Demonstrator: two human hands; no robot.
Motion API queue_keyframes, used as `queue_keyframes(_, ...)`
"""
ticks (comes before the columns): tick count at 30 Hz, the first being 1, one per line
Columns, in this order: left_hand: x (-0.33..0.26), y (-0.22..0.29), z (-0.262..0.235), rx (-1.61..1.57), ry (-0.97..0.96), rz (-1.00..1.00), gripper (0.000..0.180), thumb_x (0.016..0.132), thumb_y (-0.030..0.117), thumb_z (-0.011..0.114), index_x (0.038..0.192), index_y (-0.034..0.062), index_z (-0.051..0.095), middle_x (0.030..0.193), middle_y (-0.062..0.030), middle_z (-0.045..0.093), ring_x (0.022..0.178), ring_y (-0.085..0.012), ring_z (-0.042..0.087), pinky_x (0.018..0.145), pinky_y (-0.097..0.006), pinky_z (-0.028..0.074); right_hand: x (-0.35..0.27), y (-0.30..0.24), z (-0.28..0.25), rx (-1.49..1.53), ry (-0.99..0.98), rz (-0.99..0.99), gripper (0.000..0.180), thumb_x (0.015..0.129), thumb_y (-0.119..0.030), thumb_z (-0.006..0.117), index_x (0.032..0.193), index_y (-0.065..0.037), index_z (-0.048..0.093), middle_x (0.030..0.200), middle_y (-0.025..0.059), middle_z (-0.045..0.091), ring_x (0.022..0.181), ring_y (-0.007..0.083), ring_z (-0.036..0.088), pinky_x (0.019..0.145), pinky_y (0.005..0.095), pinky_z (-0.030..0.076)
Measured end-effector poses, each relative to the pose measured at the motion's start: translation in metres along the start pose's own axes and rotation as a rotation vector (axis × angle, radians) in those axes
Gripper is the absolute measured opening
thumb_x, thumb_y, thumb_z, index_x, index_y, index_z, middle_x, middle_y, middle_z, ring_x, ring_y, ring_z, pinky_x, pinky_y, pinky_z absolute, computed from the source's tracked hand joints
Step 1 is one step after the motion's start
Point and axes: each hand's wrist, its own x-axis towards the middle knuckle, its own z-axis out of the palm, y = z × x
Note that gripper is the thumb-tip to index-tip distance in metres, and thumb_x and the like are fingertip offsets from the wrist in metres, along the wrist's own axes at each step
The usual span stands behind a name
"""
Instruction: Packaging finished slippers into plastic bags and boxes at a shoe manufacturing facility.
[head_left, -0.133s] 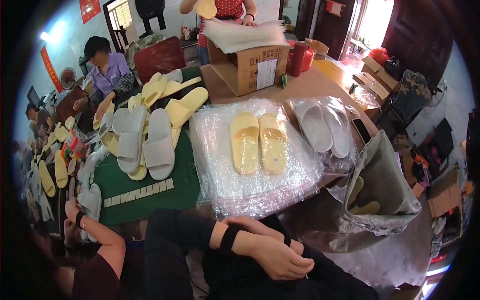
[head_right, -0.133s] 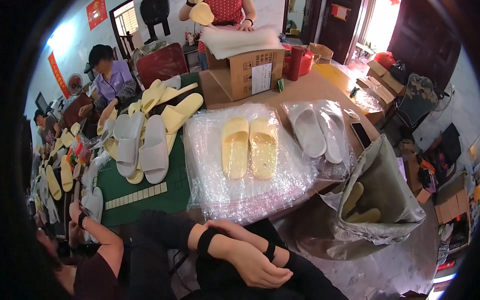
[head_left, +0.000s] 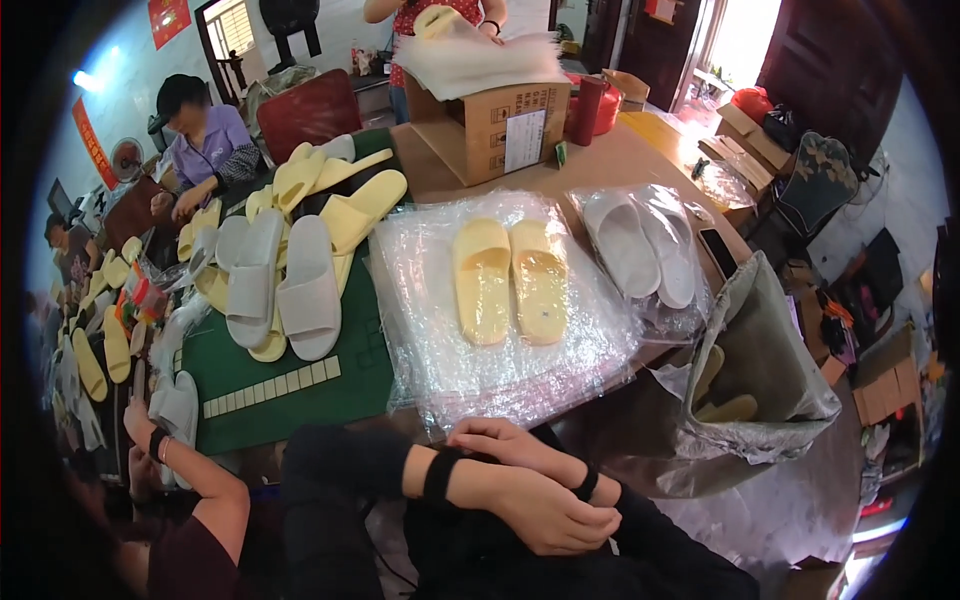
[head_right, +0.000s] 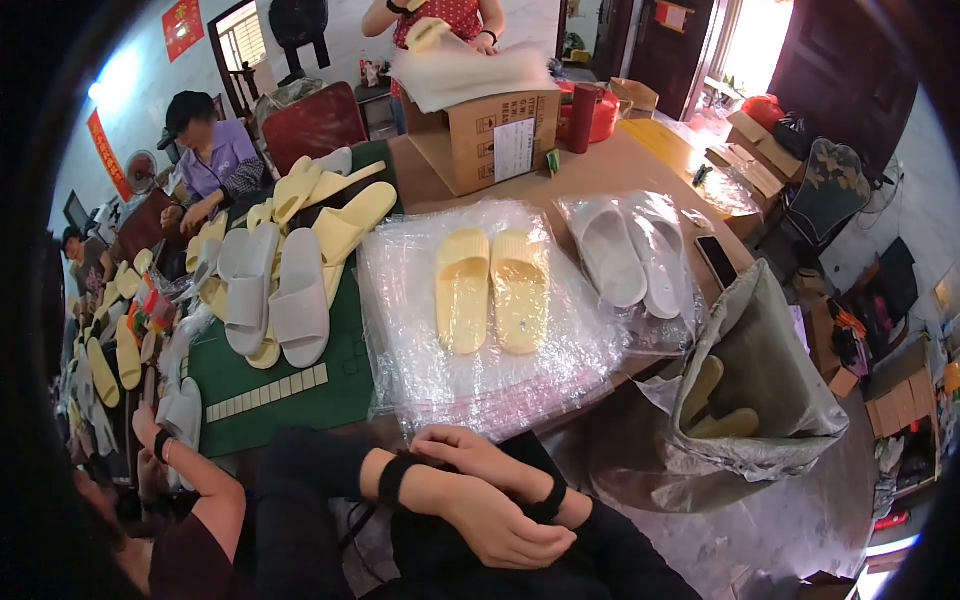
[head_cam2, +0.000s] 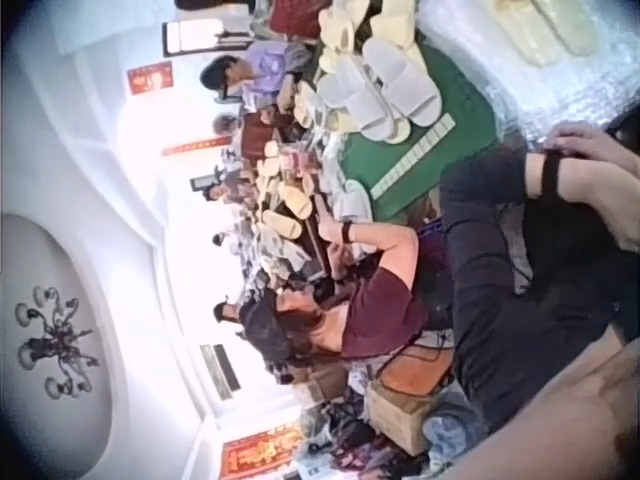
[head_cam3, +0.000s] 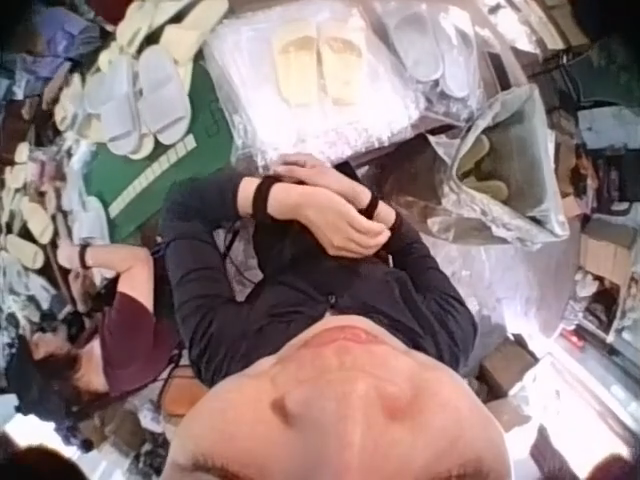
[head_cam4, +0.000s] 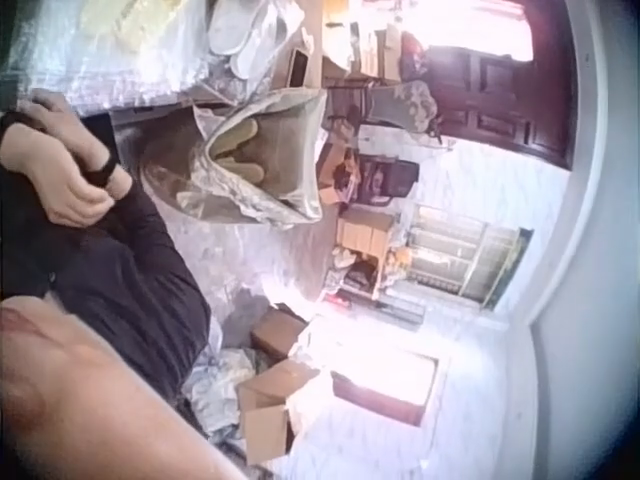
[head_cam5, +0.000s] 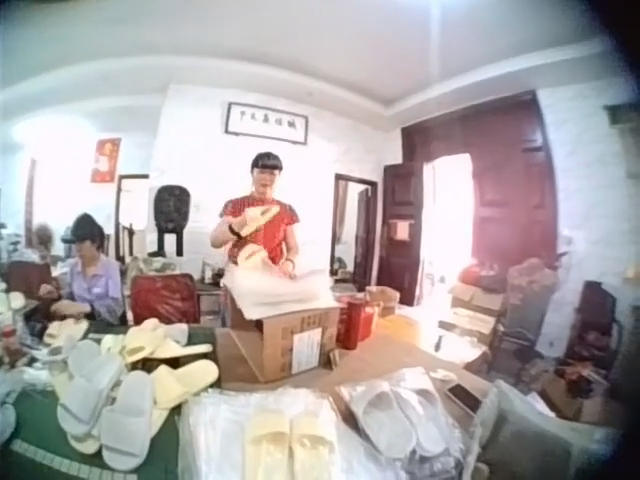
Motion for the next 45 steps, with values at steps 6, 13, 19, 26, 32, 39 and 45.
queue_keyframes(6, -0.051, 0.015, -0.029, 0.169, -0.044, -0.79, 0.022, 0.081, 0.016, 0.059, 0.099, 0.0038, 0.063, 0.105, -0.0153, 0.061, 0.101, -0.032, 0.059, 0.088, -0.04, 0.047, -0.035, -0.06, -0.035, -1.423, 0.874, -0.685, 0.048, 0.075, -0.024, 0.076, 0.116, -0.007, 0.058, 0.115, 0.013, 0.055, 0.098, 0.0291, 0.056, 0.086, 0.0389, 0.046)
queue_keyframes(13, -0.126, 0.042, 0.036, -0.019, 0.176, -2.009, 0.058, 0.091, 0.022, 0.055, 0.135, -0.0068, 0.032, 0.138, -0.0335, 0.032, 0.129, -0.0483, 0.031, 0.107, -0.048, 0.028, 0.007, -0.064, -0.108, -2.225, 1.017, -0.297, 0.071, 0.079, -0.019, 0.063, 0.144, -0.029, 0.035, 0.146, 0.0205, 0.034, 0.118, 0.0391, 0.051, 0.085, 0.0502, 0.045)
queue_keyframes(19, -0.123, 0.055, 0.055, -0.11, 0.474, -2.113, 0.062, 0.099, 0.022, 0.041, 0.146, -0.0053, 0.012, 0.152, -0.0238, 0.018, 0.138, -0.0388, 0.025, 0.113, -0.042, 0.019, 0.024, -0.106, -0.097, -1.817, 1.135, -0.478, 0.036, 0.079, -0.009, 0.058, 0.114, -0.013, 0.06, 0.114, 0.0115, 0.063, 0.093, 0.0275, 0.064, 0.073, 0.0374, 0.051)
queue_keyframes(26, -0.119, 0.045, 0.05, -0.16, 0.39, -2.058, 0.063, 0.095, 0.029, 0.048, 0.141, -0.0081, 0.026, 0.144, -0.0292, 0.03, 0.134, -0.041, 0.029, 0.111, -0.045, 0.021, 0.03, -0.155, -0.072, -1.395, 1.145, -0.874, 0.019, 0.085, -0.009, 0.054, 0.103, -0.007, 0.059, 0.095, 0.0142, 0.066, 0.081, 0.0335, 0.063, 0.069, 0.0411, 0.051)
queue_keyframes(32, -0.114, 0.042, 0.053, 0.022, 0.021, -2.054, 0.06, 0.09, 0.03, 0.056, 0.137, -0.0025, 0.038, 0.138, -0.0305, 0.037, 0.131, -0.0461, 0.032, 0.109, -0.051, 0.024, 0.04, -0.245, -0.087, -1.208, 1.307, -0.811, 0.014, 0.085, -0.01, 0.051, 0.096, -0.008, 0.058, 0.086, 0.0181, 0.064, 0.078, 0.0368, 0.062, 0.068, 0.0429, 0.048)
queue_keyframes(39, -0.1, 0.046, 0.06, 0.197, -0.222, -1.932, 0.055, 0.087, 0.031, 0.061, 0.133, 0.0059, 0.046, 0.141, -0.0288, 0.032, 0.133, -0.0488, 0.025, 0.108, -0.059, 0.019, -0.029, -0.328, -0.078, -1.162, 1.431, -1.328, 0.014, 0.087, -0.014, 0.052, 0.099, -0.01, 0.058, 0.076, 0.0223, 0.062, 0.076, 0.0435, 0.061, 0.064, 0.0491, 0.047)
queue_keyframes(45, -0.069, 0.033, 0.073, 0.119, -0.178, -1.832, 0.049, 0.086, 0.028, 0.061, 0.129, 0.0066, 0.05, 0.142, -0.0281, 0.032, 0.134, -0.0478, 0.024, 0.107, -0.06, 0.017, -0.092, -0.3, -0.168, -1.134, 1.152, -1.215, 0.019, 0.09, -0.009, 0.053, 0.108, -0.003, 0.055, 0.096, 0.013, 0.064, 0.088, 0.025, 0.064, 0.073, 0.0341, 0.05)
